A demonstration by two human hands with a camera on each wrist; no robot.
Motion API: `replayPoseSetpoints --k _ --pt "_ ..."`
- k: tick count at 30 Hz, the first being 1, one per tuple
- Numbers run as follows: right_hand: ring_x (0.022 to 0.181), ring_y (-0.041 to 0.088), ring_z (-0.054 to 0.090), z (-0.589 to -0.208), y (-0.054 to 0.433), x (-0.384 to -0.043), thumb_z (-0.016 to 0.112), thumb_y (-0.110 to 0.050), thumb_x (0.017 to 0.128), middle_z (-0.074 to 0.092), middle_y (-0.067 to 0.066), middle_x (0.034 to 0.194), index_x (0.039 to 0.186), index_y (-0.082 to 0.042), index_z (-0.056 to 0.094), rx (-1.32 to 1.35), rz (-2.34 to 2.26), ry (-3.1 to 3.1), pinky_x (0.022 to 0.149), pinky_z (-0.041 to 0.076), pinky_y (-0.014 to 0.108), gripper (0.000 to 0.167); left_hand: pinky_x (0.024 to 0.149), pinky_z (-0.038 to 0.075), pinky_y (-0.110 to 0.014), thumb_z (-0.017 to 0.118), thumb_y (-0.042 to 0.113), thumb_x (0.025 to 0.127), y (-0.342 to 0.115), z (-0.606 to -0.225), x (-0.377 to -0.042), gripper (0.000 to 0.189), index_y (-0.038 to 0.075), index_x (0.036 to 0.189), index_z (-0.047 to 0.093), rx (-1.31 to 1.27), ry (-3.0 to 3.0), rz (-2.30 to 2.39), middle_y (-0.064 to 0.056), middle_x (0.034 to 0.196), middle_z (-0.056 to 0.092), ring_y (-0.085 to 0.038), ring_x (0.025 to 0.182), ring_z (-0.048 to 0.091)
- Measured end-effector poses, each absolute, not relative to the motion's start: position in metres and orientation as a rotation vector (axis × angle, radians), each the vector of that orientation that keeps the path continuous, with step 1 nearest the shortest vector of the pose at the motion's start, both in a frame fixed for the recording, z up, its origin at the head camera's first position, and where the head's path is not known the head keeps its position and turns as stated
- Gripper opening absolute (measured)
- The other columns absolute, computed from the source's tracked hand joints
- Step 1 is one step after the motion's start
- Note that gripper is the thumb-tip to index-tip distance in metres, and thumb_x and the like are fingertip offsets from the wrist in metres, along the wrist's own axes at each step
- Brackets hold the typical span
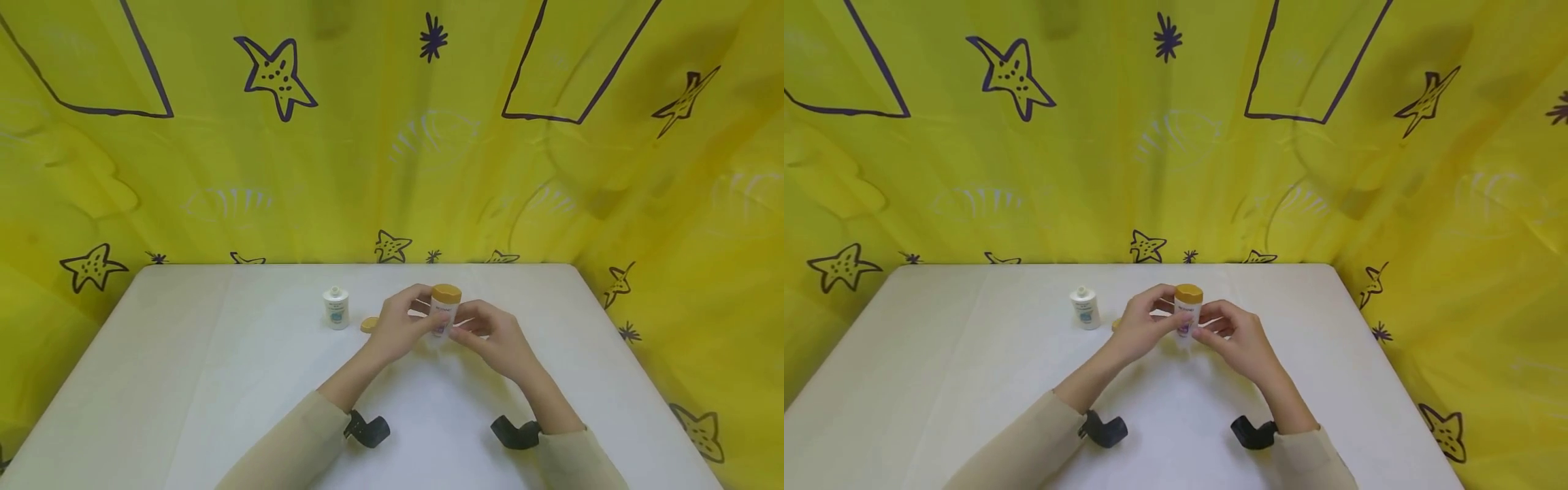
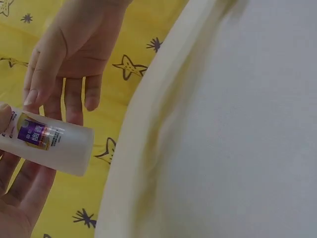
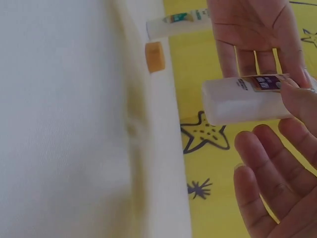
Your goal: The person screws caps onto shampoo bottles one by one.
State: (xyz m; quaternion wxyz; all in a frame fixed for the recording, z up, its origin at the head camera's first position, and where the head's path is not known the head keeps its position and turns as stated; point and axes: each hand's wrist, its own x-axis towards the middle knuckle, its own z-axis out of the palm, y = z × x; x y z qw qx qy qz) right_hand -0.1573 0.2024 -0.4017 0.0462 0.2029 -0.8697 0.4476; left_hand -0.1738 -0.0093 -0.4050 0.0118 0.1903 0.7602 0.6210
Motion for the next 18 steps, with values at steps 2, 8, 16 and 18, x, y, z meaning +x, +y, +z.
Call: replayPoseSetpoints --k 2,8,16,18 --pt "0.086 0.016 0.071 -0.407 0.206 -0.164 0.078 -0.018 0.088 0.072 0.002 0.103 0.112 -0.014 0.067 0.599 1.360 -2.650 0.074 0.058 0.028 0.027 0.084 0.056 -0.028 0.075 0.031 0.090 -0.003 -0.408 -0.179 0.037 0.019 0.123 0.065 0.581 2.370 1.908 0.003 0.111 0.067 -0.018 0.103 0.065" --pt "0.096 0.025 0.070 -0.418 0.218 -0.177 0.076 -0.016 0.089 0.072 0.008 0.107 0.116 -0.009 0.066 0.526 1.352 -2.632 0.079 0.058 0.030 0.030 0.087 0.056 -0.027 0.077 0.022 0.089 0.014 -0.419 -0.198 0.040 0.016 0.126 0.062 0.607 2.343 1.906 0.000 0.118 0.070 -0.016 0.105 0.068" --pt "0.101 0.032 0.069 -0.430 0.233 -0.190 0.073 -0.009 0.090 0.069 0.014 0.112 0.114 -0.005 0.064 0.460 1.326 -2.678 0.083 0.058 0.028 0.025 0.088 0.055 -0.024 0.076 0.013 0.088 0.028 -0.428 -0.217 0.034 0.009 0.119 0.062 0.664 2.346 1.883 -0.005 0.118 0.069 -0.018 0.104 0.069" --pt "0.103 0.034 0.069 -0.432 0.237 -0.194 0.072 -0.006 0.090 0.068 0.015 0.114 0.114 -0.004 0.064 0.452 1.329 -2.677 0.084 0.059 0.031 0.025 0.087 0.055 -0.024 0.076 0.014 0.089 0.033 -0.430 -0.220 0.033 0.009 0.118 0.062 0.671 2.353 1.876 -0.004 0.117 0.069 -0.019 0.104 0.069"
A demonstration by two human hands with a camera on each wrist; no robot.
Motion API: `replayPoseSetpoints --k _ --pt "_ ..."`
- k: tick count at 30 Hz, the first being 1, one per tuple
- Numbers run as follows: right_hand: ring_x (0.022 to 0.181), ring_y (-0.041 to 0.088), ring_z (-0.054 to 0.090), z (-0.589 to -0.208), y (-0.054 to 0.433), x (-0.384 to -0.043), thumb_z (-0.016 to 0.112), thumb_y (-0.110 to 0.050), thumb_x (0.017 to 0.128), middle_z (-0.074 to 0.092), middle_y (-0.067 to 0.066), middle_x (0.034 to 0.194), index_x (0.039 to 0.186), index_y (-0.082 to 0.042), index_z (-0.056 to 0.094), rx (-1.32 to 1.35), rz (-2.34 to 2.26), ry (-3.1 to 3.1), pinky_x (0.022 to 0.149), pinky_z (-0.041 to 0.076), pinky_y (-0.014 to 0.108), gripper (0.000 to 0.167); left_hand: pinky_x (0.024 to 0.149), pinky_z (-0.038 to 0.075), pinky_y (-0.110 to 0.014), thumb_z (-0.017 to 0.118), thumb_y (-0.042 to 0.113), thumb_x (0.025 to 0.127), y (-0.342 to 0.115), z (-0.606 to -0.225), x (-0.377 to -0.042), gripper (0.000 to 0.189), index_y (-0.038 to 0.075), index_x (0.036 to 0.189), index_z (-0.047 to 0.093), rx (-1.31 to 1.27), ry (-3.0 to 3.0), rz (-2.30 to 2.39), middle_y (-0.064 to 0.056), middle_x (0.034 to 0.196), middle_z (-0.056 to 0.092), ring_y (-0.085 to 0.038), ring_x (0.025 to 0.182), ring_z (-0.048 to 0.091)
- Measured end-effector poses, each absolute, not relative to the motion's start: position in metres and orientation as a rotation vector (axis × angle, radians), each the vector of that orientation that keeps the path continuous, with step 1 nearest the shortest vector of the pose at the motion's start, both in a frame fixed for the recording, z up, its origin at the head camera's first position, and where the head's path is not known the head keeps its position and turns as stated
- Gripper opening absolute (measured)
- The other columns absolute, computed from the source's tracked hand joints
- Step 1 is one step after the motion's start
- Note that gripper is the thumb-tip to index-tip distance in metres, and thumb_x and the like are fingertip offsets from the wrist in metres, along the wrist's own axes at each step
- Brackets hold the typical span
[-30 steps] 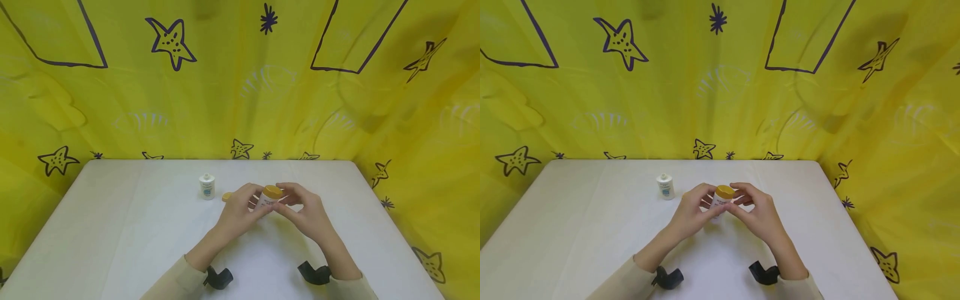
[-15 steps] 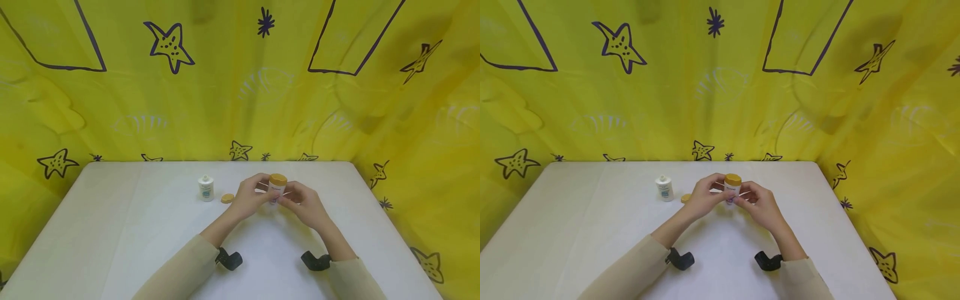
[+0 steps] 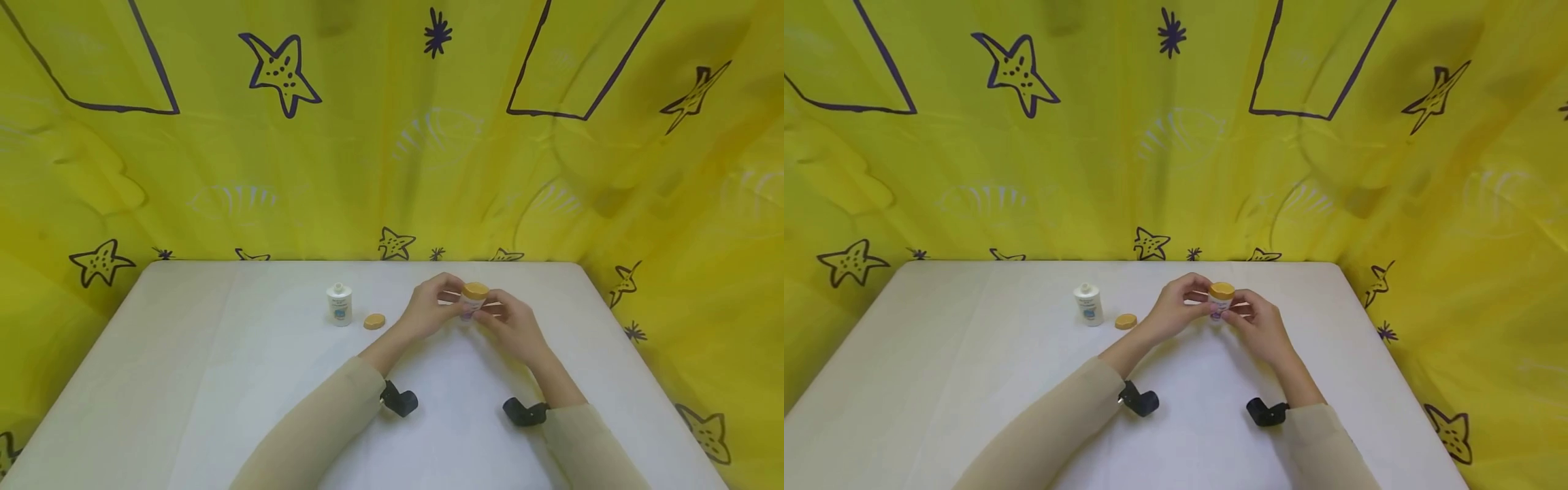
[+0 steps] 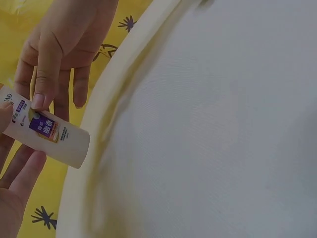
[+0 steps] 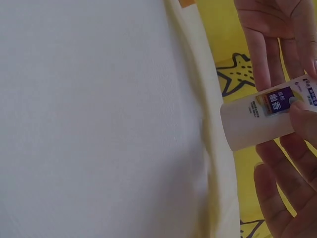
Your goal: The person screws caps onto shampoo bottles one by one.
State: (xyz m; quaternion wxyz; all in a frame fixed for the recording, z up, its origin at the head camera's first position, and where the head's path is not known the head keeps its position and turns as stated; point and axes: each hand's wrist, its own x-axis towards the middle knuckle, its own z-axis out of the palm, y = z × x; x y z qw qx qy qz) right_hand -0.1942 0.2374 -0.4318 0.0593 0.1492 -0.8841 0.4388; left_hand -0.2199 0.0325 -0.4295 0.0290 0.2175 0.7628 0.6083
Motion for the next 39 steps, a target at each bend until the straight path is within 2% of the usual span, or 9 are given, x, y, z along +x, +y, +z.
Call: replayPoseSetpoints --k 11,19,26,31,39 --pt "0.107 0.041 0.067 -0.432 0.248 -0.207 0.070 -0.004 0.092 0.065 0.021 0.114 0.116 0.000 0.063 0.440 1.374 -2.672 0.088 0.058 0.034 0.025 0.086 0.056 -0.024 0.073 0.014 0.091 0.053 -0.435 -0.232 0.028 0.008 0.116 0.062 0.608 2.386 1.875 -0.006 0.118 0.069 -0.022 0.105 0.070" --pt "0.111 0.040 0.066 -0.434 0.251 -0.210 0.068 -0.008 0.094 0.064 0.019 0.117 0.118 -0.003 0.062 0.383 1.365 -2.729 0.092 0.056 0.041 0.025 0.086 0.056 -0.024 0.072 0.015 0.092 0.058 -0.437 -0.232 0.026 0.010 0.116 0.062 0.551 2.391 1.872 -0.006 0.119 0.069 -0.020 0.106 0.070" --pt "0.112 0.043 0.065 -0.433 0.252 -0.209 0.066 -0.011 0.096 0.062 0.022 0.120 0.124 -0.001 0.060 0.390 1.430 -2.732 0.088 0.058 0.038 0.030 0.086 0.055 -0.022 0.072 0.015 0.093 0.057 -0.436 -0.232 0.027 0.011 0.117 0.061 0.523 2.367 1.871 -0.004 0.120 0.068 -0.018 0.108 0.069" --pt "0.114 0.043 0.064 -0.433 0.253 -0.210 0.067 -0.013 0.096 0.062 0.022 0.122 0.128 -0.003 0.058 0.338 1.432 -2.767 0.089 0.057 0.045 0.034 0.091 0.054 -0.024 0.071 0.016 0.094 0.055 -0.435 -0.230 0.031 0.011 0.122 0.060 0.531 2.336 1.861 -0.004 0.125 0.066 -0.021 0.114 0.066" --pt "0.114 0.042 0.063 -0.431 0.257 -0.206 0.068 -0.013 0.095 0.060 0.022 0.129 0.140 -0.006 0.048 0.315 1.413 -2.768 0.094 0.054 0.052 0.050 0.098 0.052 -0.034 0.072 0.019 0.093 0.036 -0.427 -0.217 0.042 0.015 0.131 0.056 0.535 2.325 1.842 -0.005 0.134 0.061 -0.030 0.122 0.061"
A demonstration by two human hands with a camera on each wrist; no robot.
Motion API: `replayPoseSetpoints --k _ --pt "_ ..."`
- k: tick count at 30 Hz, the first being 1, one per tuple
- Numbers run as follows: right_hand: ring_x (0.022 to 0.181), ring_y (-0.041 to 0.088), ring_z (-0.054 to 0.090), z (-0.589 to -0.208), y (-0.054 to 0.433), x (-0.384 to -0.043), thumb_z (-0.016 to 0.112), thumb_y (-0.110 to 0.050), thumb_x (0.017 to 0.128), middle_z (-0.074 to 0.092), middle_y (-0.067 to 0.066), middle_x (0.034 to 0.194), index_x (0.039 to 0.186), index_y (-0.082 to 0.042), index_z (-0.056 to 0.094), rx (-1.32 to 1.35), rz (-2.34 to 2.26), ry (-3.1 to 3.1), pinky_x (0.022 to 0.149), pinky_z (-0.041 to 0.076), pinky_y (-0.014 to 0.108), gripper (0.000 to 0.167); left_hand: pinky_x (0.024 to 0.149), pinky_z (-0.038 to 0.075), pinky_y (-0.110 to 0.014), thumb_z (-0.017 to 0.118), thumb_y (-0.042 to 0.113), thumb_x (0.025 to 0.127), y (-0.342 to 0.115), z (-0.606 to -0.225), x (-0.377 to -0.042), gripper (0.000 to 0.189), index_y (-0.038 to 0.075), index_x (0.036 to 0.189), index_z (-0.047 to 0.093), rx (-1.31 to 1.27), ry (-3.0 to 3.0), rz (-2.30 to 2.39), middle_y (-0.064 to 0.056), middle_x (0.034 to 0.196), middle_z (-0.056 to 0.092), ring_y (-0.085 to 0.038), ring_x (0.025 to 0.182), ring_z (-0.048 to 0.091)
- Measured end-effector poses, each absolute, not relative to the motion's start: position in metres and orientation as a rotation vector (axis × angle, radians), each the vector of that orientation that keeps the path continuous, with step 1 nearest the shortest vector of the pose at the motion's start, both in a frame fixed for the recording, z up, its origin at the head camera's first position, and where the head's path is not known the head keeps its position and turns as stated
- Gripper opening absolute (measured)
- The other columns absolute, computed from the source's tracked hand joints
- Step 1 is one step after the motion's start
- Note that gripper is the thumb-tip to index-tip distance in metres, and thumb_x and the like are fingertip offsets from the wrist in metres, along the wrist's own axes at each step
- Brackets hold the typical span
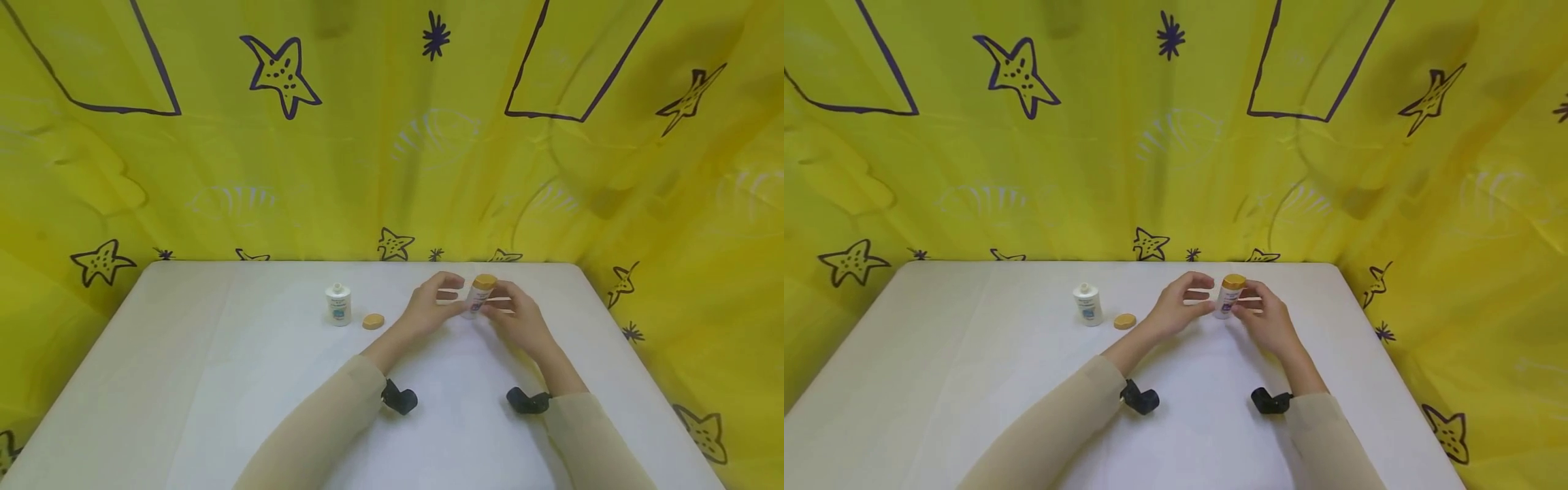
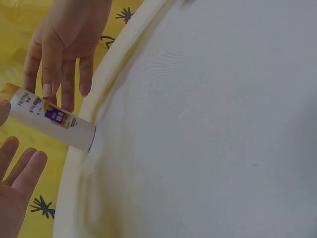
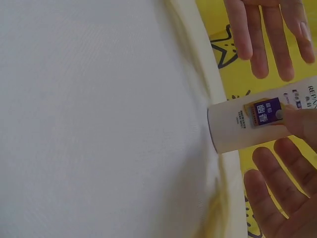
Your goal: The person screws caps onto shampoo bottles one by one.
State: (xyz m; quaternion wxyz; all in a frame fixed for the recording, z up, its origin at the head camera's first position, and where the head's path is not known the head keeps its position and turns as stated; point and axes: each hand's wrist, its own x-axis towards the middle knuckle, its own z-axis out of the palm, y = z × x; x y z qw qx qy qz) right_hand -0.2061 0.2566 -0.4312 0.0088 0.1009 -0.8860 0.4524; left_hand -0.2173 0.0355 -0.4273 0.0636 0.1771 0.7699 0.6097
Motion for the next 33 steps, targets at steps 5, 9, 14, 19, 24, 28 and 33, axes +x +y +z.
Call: replayPoseSetpoints --k 5,9,14,19,24,28,33 --pt "0.112 0.041 0.063 -0.415 0.249 -0.191 0.068 -0.012 0.095 0.061 0.024 0.125 0.143 -0.004 0.046 0.300 1.375 -2.697 0.088 0.056 0.029 0.053 0.097 0.053 -0.035 0.072 0.018 0.092 0.012 -0.417 -0.207 0.043 0.018 0.132 0.055 0.552 2.302 1.875 -0.002 0.132 0.061 -0.031 0.123 0.060" --pt "0.101 0.020 0.065 -0.408 0.244 -0.182 0.071 -0.014 0.093 0.065 0.016 0.113 0.138 -0.007 0.052 0.221 1.299 -2.622 0.079 0.048 0.009 0.048 0.096 0.054 -0.035 0.072 0.018 0.092 -0.012 -0.406 -0.193 0.043 0.019 0.132 0.054 0.572 2.285 1.907 -0.001 0.132 0.061 -0.033 0.125 0.058" --pt "0.095 0.005 0.060 -0.402 0.234 -0.174 0.073 -0.013 0.091 0.065 0.012 0.109 0.131 -0.008 0.055 0.214 1.312 -2.537 0.079 0.050 0.011 0.044 0.097 0.054 -0.036 0.071 0.018 0.093 -0.052 -0.391 -0.172 0.044 0.019 0.133 0.053 0.627 2.288 1.942 -0.004 0.133 0.060 -0.027 0.124 0.059" --pt "0.097 0.015 0.063 -0.395 0.218 -0.167 0.074 -0.008 0.090 0.066 0.013 0.112 0.125 -0.006 0.059 0.391 1.365 -2.483 0.079 0.053 0.015 0.039 0.093 0.056 -0.033 0.071 0.017 0.093 -0.093 -0.385 -0.150 0.044 0.020 0.133 0.053 0.605 2.310 1.984 -0.006 0.133 0.059 -0.022 0.122 0.060" --pt "0.102 0.022 0.066 -0.390 0.196 -0.161 0.076 -0.009 0.088 0.067 0.005 0.116 0.127 -0.010 0.060 0.542 1.380 -2.504 0.084 0.058 0.033 0.042 0.095 0.054 -0.028 0.073 0.015 0.092 -0.128 -0.383 -0.134 0.044 0.017 0.132 0.054 0.559 2.376 2.049 -0.006 0.132 0.060 -0.022 0.121 0.061" --pt "0.110 0.023 0.065 -0.392 0.177 -0.159 0.077 -0.012 0.088 0.064 0.002 0.128 0.132 -0.013 0.057 0.635 1.392 -2.554 0.088 0.058 0.042 0.049 0.096 0.053 -0.027 0.072 0.011 0.092 -0.151 -0.384 -0.130 0.046 0.011 0.133 0.052 0.530 2.402 2.113 -0.008 0.132 0.059 -0.029 0.122 0.060" --pt "0.118 0.021 0.061 -0.398 0.153 -0.162 0.078 -0.015 0.088 0.059 0.000 0.136 0.138 -0.015 0.056 0.717 1.387 -2.619 0.090 0.056 0.041 0.055 0.095 0.053 -0.024 0.073 0.009 0.091 -0.174 -0.385 -0.136 0.047 0.009 0.133 0.052 0.487 2.479 2.129 -0.006 0.129 0.061 -0.035 0.121 0.059"
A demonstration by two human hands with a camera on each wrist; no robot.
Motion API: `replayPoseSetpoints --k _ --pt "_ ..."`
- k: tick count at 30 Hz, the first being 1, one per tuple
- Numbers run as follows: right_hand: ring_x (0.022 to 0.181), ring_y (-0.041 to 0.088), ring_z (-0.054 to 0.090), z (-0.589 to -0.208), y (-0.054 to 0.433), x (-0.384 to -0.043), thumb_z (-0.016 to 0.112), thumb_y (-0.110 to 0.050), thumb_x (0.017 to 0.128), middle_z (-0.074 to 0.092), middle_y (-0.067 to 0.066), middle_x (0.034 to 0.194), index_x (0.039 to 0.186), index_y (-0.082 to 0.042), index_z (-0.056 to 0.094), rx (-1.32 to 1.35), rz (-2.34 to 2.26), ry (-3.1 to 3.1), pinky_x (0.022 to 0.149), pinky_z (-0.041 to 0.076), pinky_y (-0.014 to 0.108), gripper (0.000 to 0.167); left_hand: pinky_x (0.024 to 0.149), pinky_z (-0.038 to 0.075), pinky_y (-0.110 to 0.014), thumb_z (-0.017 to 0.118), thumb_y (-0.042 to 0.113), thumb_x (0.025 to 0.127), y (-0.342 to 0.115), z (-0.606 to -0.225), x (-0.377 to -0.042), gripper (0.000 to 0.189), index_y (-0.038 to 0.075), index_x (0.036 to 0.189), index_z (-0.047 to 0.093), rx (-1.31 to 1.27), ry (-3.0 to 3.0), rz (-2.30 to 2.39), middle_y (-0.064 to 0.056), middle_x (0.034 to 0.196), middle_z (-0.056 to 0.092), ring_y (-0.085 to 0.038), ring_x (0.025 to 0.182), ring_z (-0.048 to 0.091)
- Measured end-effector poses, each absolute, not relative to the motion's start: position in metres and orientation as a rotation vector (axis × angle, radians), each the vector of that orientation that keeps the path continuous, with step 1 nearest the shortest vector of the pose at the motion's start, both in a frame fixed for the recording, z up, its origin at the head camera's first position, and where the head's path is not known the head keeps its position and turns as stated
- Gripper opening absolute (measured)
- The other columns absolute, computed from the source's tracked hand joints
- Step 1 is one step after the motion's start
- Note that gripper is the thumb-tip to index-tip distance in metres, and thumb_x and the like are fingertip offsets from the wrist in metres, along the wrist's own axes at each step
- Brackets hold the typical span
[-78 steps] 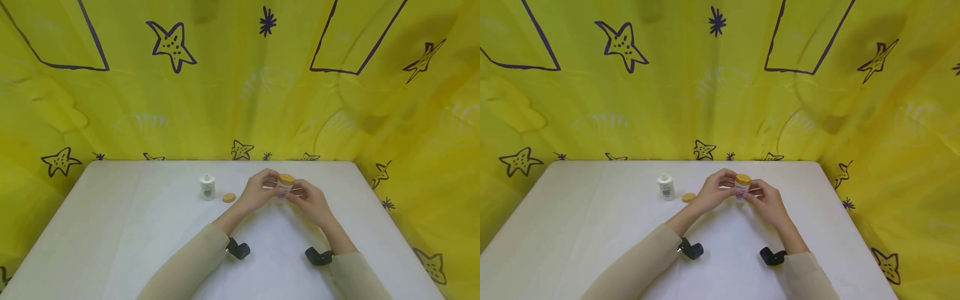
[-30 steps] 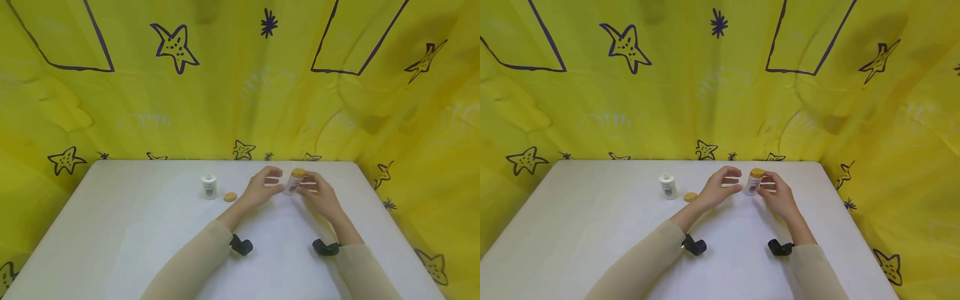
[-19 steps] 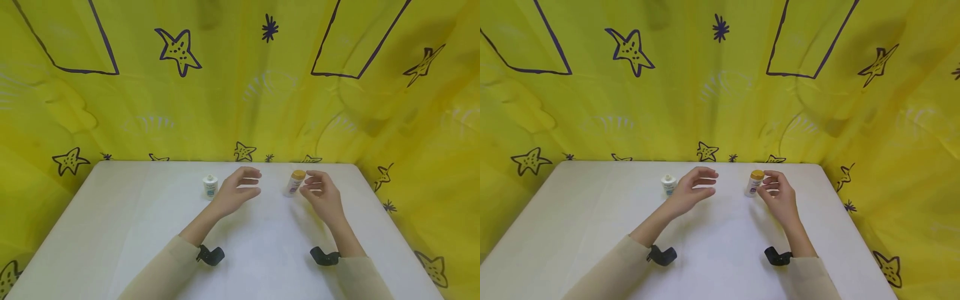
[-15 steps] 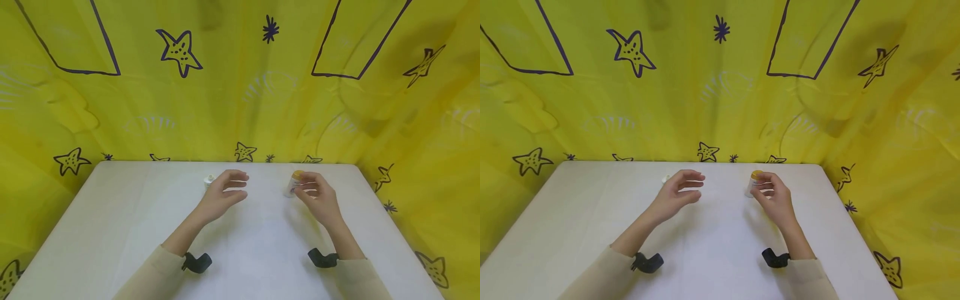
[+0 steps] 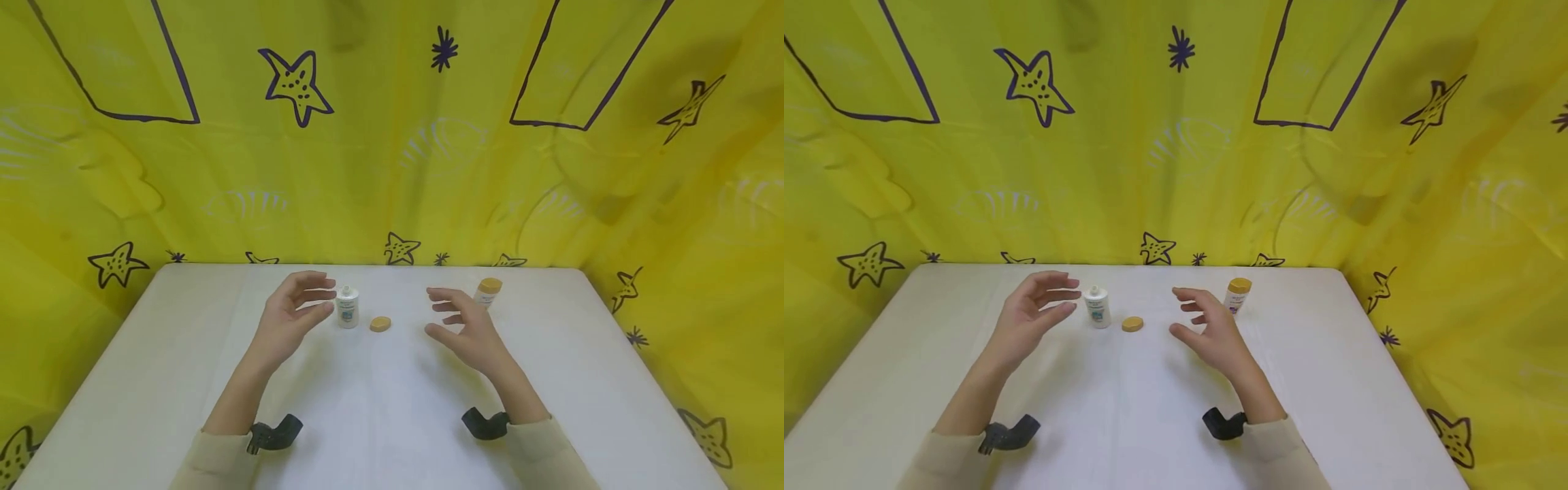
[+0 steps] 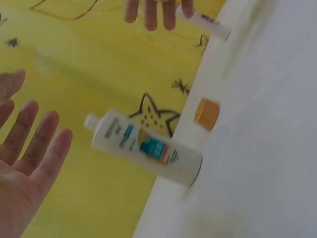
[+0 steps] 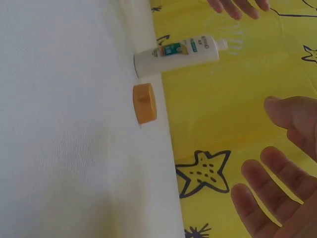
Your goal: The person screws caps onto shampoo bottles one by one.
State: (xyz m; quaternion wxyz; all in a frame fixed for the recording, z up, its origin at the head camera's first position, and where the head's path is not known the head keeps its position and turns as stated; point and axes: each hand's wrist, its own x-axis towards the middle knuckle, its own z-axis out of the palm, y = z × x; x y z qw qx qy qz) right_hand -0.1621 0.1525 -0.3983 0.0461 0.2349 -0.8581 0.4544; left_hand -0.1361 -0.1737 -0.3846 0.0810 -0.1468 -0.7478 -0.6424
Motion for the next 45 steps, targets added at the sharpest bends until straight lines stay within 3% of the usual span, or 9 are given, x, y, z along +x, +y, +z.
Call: replayPoseSetpoints --k 2,6,9,12,16,21,26,33,45 --pt "0.120 0.021 0.060 -0.401 0.143 -0.164 0.078 -0.016 0.088 0.058 -0.001 0.137 0.139 -0.017 0.055 0.752 1.368 -2.645 0.091 0.055 0.041 0.056 0.095 0.053 -0.024 0.074 0.010 0.091 -0.180 -0.386 -0.140 0.048 0.009 0.133 0.052 -0.423 -2.254 -1.863 -0.007 0.128 0.061 -0.036 0.119 0.059" --pt "0.123 0.020 0.058 -0.404 0.126 -0.168 0.078 -0.019 0.088 0.057 -0.004 0.138 0.141 -0.023 0.055 0.809 1.333 -2.690 0.094 0.054 0.042 0.058 0.101 0.052 -0.038 0.077 0.013 0.088 -0.186 -0.391 -0.150 0.052 0.009 0.134 0.052 -0.405 -2.286 -1.794 -0.008 0.130 0.060 -0.030 0.119 0.059" --pt "0.126 0.021 0.055 -0.403 0.115 -0.173 0.078 -0.020 0.088 0.056 -0.006 0.140 0.142 -0.027 0.054 0.822 1.333 -2.721 0.096 0.052 0.043 0.060 0.106 0.045 -0.051 0.079 0.015 0.087 -0.187 -0.397 -0.158 0.058 0.011 0.138 0.050 -0.394 -2.324 -1.802 -0.006 0.136 0.056 -0.028 0.127 0.054" --pt "0.127 0.023 0.054 -0.402 0.105 -0.178 0.078 -0.019 0.087 0.056 -0.008 0.140 0.141 -0.027 0.054 0.809 1.340 -2.748 0.098 0.050 0.044 0.060 0.112 0.037 -0.056 0.079 0.015 0.086 -0.185 -0.404 -0.167 0.066 0.014 0.143 0.046 -0.414 -2.395 -1.834 -0.006 0.145 0.049 -0.034 0.137 0.044" --pt "0.127 0.025 0.054 -0.400 0.094 -0.184 0.079 -0.020 0.086 0.057 -0.006 0.139 0.140 -0.025 0.056 0.791 1.338 -2.779 0.100 0.050 0.048 0.058 0.116 0.031 -0.056 0.081 0.018 0.084 -0.183 -0.410 -0.174 0.075 0.019 0.148 0.041 -0.433 -2.508 -1.861 -0.008 0.153 0.042 -0.038 0.143 0.036" --pt "0.131 0.023 0.051 -0.403 0.084 -0.186 0.079 -0.026 0.086 0.055 -0.007 0.142 0.140 -0.025 0.057 0.785 1.302 -2.845 0.102 0.048 0.047 0.058 0.116 0.031 -0.056 0.081 0.020 0.085 -0.181 -0.419 -0.176 0.077 0.019 0.150 0.039 -0.446 -2.528 -1.910 -0.009 0.154 0.041 -0.039 0.142 0.037" --pt "0.137 0.019 0.047 -0.411 0.083 -0.184 0.077 -0.026 0.088 0.053 -0.009 0.145 0.141 -0.028 0.056 0.789 1.246 -2.937 0.109 0.043 0.046 0.057 0.113 0.036 -0.055 0.075 0.020 0.090 -0.179 -0.429 -0.174 0.068 0.017 0.149 0.040 -0.428 -2.557 -1.949 -0.008 0.151 0.045 -0.039 0.139 0.042" --pt "0.145 0.023 0.038 -0.415 0.084 -0.178 0.075 -0.028 0.089 0.045 -0.002 0.154 0.145 -0.033 0.051 0.857 1.057 -3.012 0.118 0.030 0.051 0.061 0.105 0.045 -0.055 0.068 0.017 0.095 -0.174 -0.435 -0.171 0.057 0.020 0.147 0.044 -0.451 -2.573 -1.951 -0.011 0.146 0.050 -0.041 0.135 0.047" --pt "0.144 0.022 0.038 -0.422 0.077 -0.172 0.059 -0.015 0.099 0.047 0.000 0.153 0.147 -0.030 0.050 1.039 0.864 -3.037 0.118 0.031 0.046 0.051 0.102 0.048 -0.054 0.069 0.013 0.095 -0.169 -0.450 -0.176 0.045 0.010 0.137 0.054 -0.387 -2.513 -1.846 -0.014 0.138 0.058 -0.038 0.125 0.057"
